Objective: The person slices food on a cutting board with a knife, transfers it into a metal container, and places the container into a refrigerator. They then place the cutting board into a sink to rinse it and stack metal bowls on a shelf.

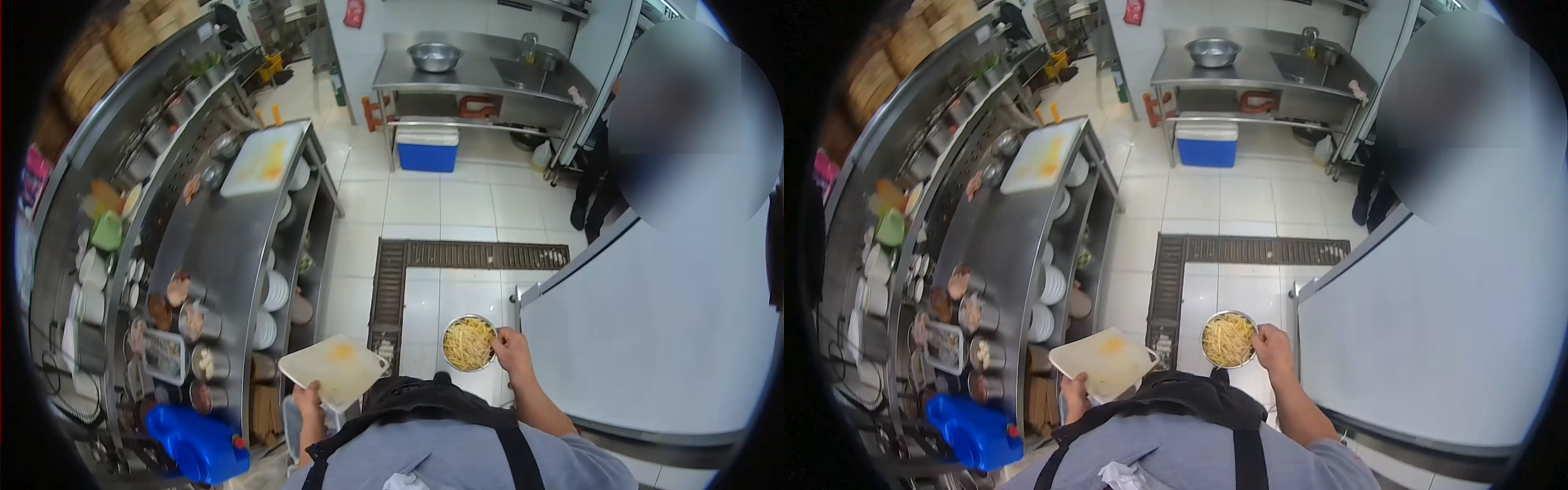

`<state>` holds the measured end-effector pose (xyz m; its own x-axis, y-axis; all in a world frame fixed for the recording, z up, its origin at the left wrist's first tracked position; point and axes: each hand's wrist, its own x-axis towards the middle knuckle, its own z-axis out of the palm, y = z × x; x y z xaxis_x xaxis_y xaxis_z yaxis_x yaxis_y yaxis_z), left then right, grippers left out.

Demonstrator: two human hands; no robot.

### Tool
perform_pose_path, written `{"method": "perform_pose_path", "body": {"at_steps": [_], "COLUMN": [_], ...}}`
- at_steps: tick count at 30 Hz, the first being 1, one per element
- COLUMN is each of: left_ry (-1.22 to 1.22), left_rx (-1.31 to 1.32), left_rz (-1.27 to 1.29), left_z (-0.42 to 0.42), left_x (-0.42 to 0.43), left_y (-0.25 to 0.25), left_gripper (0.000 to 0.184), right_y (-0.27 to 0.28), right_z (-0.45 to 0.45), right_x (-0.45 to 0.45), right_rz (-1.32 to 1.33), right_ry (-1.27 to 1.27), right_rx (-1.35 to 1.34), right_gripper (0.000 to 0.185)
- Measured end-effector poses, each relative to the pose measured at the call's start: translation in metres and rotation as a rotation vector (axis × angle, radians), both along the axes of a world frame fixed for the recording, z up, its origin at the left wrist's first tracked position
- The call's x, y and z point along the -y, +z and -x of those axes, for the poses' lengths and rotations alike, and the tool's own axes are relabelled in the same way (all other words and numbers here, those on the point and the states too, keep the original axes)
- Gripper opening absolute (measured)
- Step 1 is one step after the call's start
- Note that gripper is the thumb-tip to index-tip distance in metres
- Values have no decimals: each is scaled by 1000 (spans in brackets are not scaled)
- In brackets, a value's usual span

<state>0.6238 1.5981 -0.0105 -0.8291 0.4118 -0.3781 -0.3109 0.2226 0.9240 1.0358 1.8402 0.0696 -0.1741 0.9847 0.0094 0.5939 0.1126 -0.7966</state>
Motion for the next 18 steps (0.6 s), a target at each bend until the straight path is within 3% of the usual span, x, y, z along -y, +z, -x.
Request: {"method": "perform_pose_path", "body": {"at_steps": [3,6,10,13,18], "left_ry": [51,52,-98,-210,-455], "left_rx": [31,169,199,227,343], "left_rz": [-156,-293,-365,-452,-509], "left_z": [28,56,86,105,102], "left_x": [-92,-177,-297,-424,-627], "left_y": [10,31,32,40,56], "left_gripper": [42,54,56,56,53], "right_y": [-8,-9,-17,-14,-17], "right_z": [-16,-9,-8,-3,-15], "right_x": [-74,-130,-208,-283,-357], "right_rz": [76,-30,91,28,-63], "right_ry": [-91,-159,-265,-398,-524], "right_rx": [-68,-53,-3,-103,-38], "right_gripper": [20,20,21,23,21]}}
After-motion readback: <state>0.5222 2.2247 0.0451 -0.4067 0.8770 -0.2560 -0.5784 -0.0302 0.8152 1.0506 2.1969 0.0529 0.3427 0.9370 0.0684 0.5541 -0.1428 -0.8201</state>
